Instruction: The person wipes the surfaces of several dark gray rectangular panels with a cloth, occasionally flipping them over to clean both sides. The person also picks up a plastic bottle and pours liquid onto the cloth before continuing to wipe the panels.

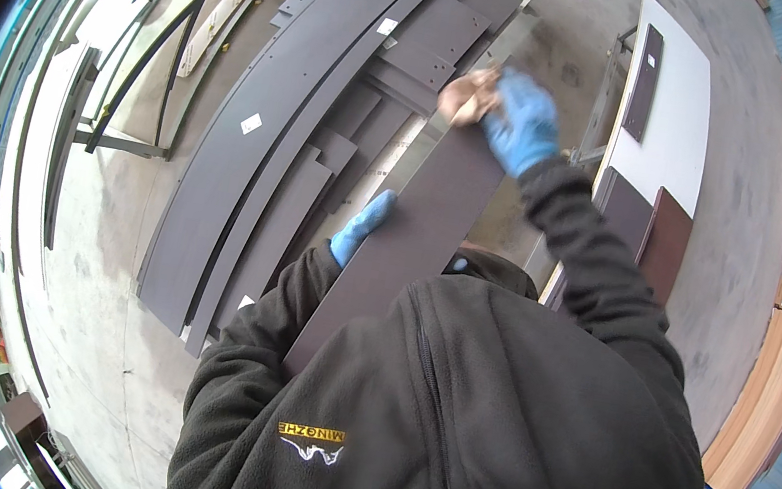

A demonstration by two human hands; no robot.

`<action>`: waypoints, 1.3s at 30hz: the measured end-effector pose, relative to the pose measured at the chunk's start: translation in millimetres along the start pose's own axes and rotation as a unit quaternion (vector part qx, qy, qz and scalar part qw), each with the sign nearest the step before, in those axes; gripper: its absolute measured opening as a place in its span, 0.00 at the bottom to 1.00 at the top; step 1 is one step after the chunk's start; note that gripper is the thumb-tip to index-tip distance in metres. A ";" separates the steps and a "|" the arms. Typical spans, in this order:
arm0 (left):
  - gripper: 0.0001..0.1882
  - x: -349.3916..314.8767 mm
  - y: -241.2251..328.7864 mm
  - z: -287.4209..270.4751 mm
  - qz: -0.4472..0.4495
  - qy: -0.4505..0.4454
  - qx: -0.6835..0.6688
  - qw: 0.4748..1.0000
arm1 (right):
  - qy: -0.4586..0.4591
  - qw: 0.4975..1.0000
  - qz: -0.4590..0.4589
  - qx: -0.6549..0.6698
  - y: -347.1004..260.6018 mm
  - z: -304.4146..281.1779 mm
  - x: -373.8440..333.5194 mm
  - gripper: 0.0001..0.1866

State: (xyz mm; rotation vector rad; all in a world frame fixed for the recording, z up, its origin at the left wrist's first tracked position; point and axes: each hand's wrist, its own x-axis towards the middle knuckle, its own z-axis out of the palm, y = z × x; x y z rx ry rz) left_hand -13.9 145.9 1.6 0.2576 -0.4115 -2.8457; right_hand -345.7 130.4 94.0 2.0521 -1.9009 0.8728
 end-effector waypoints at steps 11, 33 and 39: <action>0.37 21.1 -6.9 52.9 0.044 -0.125 -0.144 0.981 | -0.066 0.960 -0.115 0.246 -106.8 -30.6 -59.7 0.08; 0.33 5.2 2.0 83.5 0.031 -0.129 0.008 0.991 | -0.275 0.933 0.233 -0.007 -5.7 -21.9 -3.5 0.63; 0.35 2.2 -1.1 61.9 0.034 -0.021 0.052 0.998 | -0.308 0.926 0.218 0.027 0.7 -30.0 0.4 0.63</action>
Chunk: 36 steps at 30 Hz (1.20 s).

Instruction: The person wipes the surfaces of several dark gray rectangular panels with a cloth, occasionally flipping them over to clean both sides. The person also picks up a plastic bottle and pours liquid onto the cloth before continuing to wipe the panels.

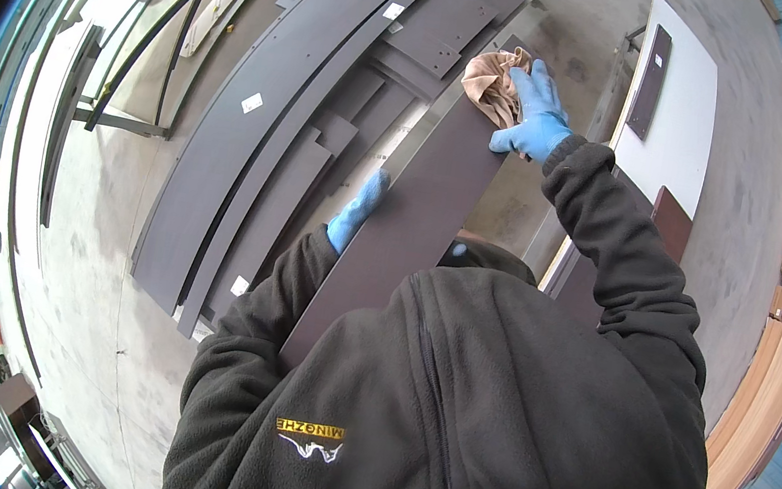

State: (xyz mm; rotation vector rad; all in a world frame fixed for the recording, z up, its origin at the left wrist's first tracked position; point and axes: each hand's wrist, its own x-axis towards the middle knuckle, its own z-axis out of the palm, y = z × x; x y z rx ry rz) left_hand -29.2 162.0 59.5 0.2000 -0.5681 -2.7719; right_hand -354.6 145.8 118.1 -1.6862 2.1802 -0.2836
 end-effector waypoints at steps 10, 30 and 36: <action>0.32 -3.2 -4.0 -58.9 -0.043 0.078 -0.060 0.994 | 0.017 0.998 0.055 -0.028 -10.8 -0.3 -0.1 0.63; 0.29 -14.9 -16.4 13.9 0.069 0.027 -0.106 0.992 | 0.087 0.855 -0.469 0.206 -89.4 19.0 -67.5 0.19; 0.25 1.8 -9.2 -18.0 0.041 -0.098 -0.189 0.976 | 0.097 0.869 -0.481 0.059 -111.8 46.8 -88.4 0.19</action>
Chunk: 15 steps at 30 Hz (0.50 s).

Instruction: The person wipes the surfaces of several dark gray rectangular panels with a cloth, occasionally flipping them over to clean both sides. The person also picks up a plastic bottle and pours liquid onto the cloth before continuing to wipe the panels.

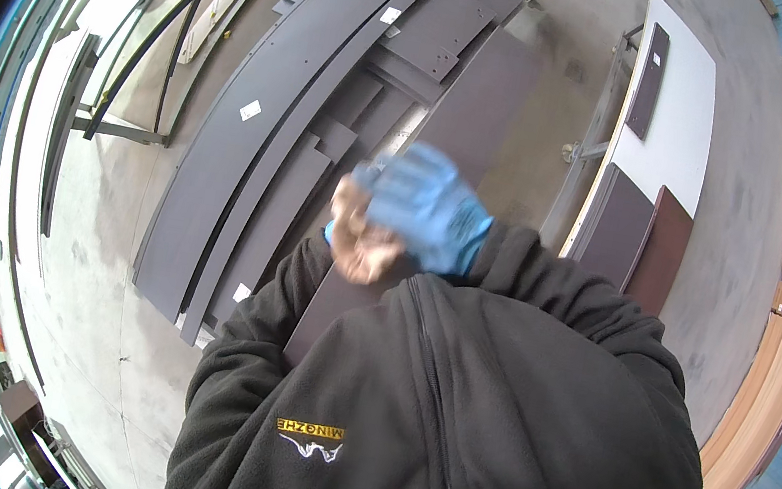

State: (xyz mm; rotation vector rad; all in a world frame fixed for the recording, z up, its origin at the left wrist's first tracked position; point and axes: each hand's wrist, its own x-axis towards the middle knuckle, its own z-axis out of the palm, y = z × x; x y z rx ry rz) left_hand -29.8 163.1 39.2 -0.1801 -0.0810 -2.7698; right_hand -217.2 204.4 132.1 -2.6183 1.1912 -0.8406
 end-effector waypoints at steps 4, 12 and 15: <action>0.33 4.4 5.4 -1.3 0.042 -0.056 0.314 0.947 | 0.119 0.986 0.111 -0.040 123.2 -38.9 -25.3 0.21; 0.30 4.9 1.4 9.2 0.043 -0.007 0.202 0.978 | 0.300 0.741 0.599 -0.044 273.5 -89.9 -111.9 0.15; 0.29 9.5 -2.1 4.6 0.001 0.064 0.101 0.993 | 0.411 0.719 0.548 0.120 235.9 -105.3 -107.8 0.11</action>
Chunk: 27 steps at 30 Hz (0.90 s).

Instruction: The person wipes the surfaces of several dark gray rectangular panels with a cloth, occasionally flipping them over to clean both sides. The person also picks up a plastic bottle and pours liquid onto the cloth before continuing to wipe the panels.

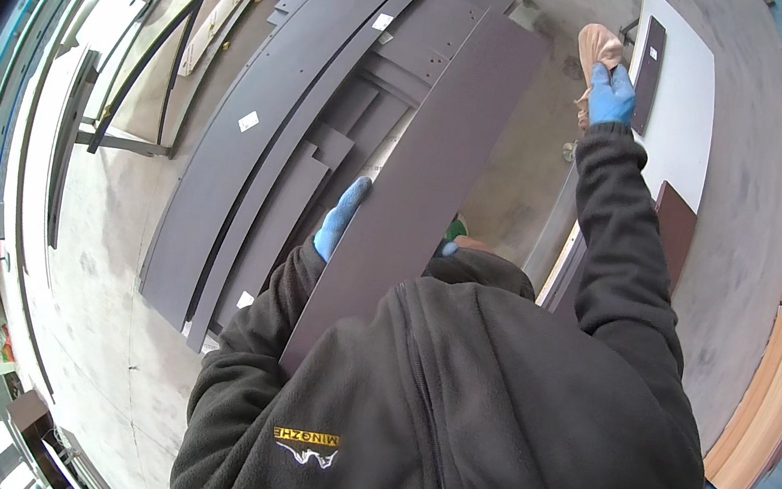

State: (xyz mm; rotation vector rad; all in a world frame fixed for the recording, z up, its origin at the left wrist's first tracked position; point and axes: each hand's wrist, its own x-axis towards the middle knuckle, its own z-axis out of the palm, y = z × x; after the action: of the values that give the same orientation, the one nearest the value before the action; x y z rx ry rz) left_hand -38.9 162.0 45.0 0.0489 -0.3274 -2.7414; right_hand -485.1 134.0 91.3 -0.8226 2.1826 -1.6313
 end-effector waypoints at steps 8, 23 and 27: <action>0.21 39.0 -56.5 2.6 0.310 0.012 0.154 0.938 | -0.304 0.730 -0.603 -0.106 -89.1 45.3 -227.7 0.03; 0.42 112.9 0.5 -12.2 -0.022 -0.169 -0.047 0.984 | -0.130 0.988 0.040 0.076 27.0 -26.9 30.6 0.14; 0.43 157.4 27.9 -12.5 -0.066 -0.111 -0.082 0.988 | -0.310 0.820 -0.463 0.132 -57.0 6.8 -33.7 0.18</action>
State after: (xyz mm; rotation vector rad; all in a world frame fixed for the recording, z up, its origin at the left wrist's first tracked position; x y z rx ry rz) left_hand -173.8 75.5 40.9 -0.2896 -0.1605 -2.9004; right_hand -439.5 138.0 139.6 -2.1531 1.0730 -1.5818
